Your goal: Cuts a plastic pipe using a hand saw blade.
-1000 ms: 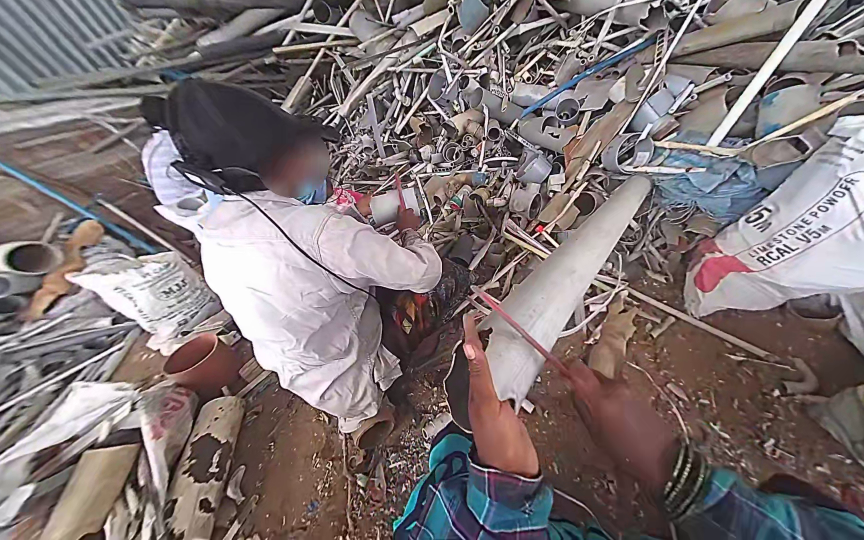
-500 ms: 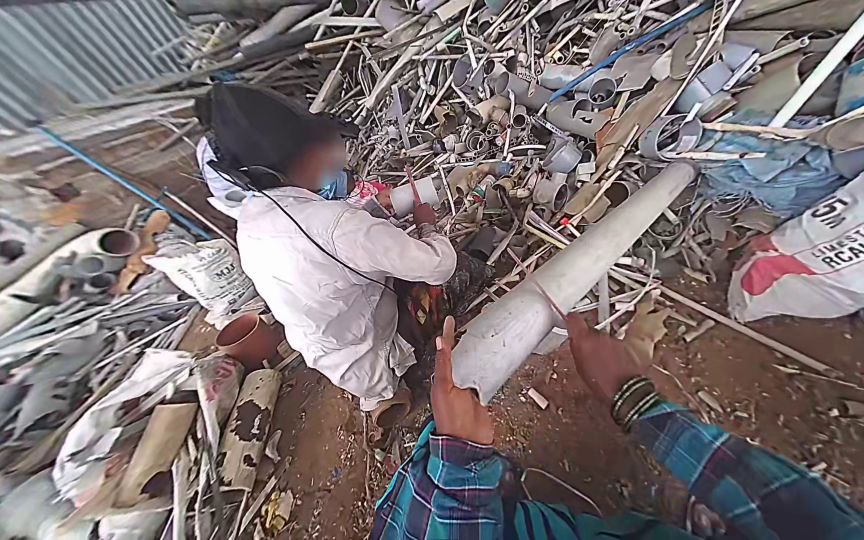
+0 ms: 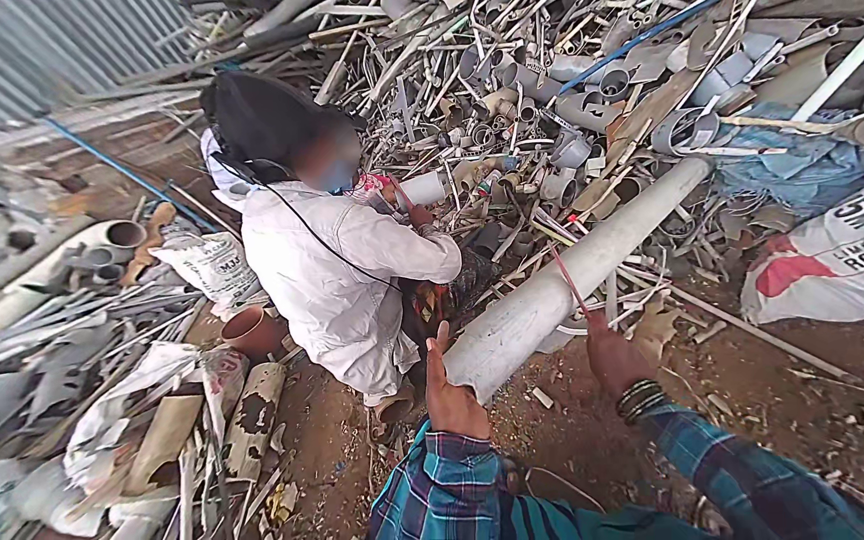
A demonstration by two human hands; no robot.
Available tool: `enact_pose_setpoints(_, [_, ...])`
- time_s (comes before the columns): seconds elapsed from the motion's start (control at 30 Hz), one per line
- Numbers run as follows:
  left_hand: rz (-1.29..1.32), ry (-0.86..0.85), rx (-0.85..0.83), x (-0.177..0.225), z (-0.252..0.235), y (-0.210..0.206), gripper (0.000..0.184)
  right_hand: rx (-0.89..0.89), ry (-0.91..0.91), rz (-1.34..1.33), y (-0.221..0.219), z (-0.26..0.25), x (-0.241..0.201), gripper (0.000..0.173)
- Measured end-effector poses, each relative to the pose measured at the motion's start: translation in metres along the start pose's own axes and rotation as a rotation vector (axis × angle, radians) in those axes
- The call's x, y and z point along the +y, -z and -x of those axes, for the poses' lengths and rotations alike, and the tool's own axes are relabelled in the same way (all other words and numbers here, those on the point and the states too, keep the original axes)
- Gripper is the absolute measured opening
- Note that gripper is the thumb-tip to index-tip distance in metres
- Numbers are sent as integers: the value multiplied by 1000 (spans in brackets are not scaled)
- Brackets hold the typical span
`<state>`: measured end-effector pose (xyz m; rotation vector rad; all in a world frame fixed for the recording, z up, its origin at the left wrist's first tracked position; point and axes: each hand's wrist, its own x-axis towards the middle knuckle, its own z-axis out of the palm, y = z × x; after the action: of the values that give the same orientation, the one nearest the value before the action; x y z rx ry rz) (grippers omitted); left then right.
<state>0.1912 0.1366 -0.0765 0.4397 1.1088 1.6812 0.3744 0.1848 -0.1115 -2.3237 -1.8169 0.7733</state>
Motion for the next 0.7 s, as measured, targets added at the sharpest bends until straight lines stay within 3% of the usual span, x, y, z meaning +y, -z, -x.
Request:
enact_pose_setpoints(0.07, [4,4,-3,1,3,-2,52,12,18,3,-2,8,-1,43])
enact_pose_setpoints(0.1, [17,9,-8,1,5,-3,52,90,124,12,-12,25,-4,39])
enact_pose_setpoints(0.2, [54,19,-22,-1,7,-3,51,603,615,36,-70,70,-3,20])
enact_pose_setpoints(0.3, [42,19,-18,-1,7,-3,48,821,786,65,-91,58,9,14])
enact_pose_setpoints(0.37, [25,37,-31,0,7,-2,50,729,666,63,-80,41,18,16])
enact_pose_setpoints(0.47, [-19,31,-37,2,7,-1,47,122,154,38,-26,24,9,36])
enact_pose_setpoints(0.53, [-64,-6,-83,2,8,2,48,10,75,27,-8,23,7,41])
enact_pose_setpoints(0.6, [-105,-51,-158,1,10,3,53,60,204,17,-5,47,1,38])
enact_pose_setpoints(0.7, [-119,-122,-203,-3,15,0,60,595,678,11,-40,80,1,23])
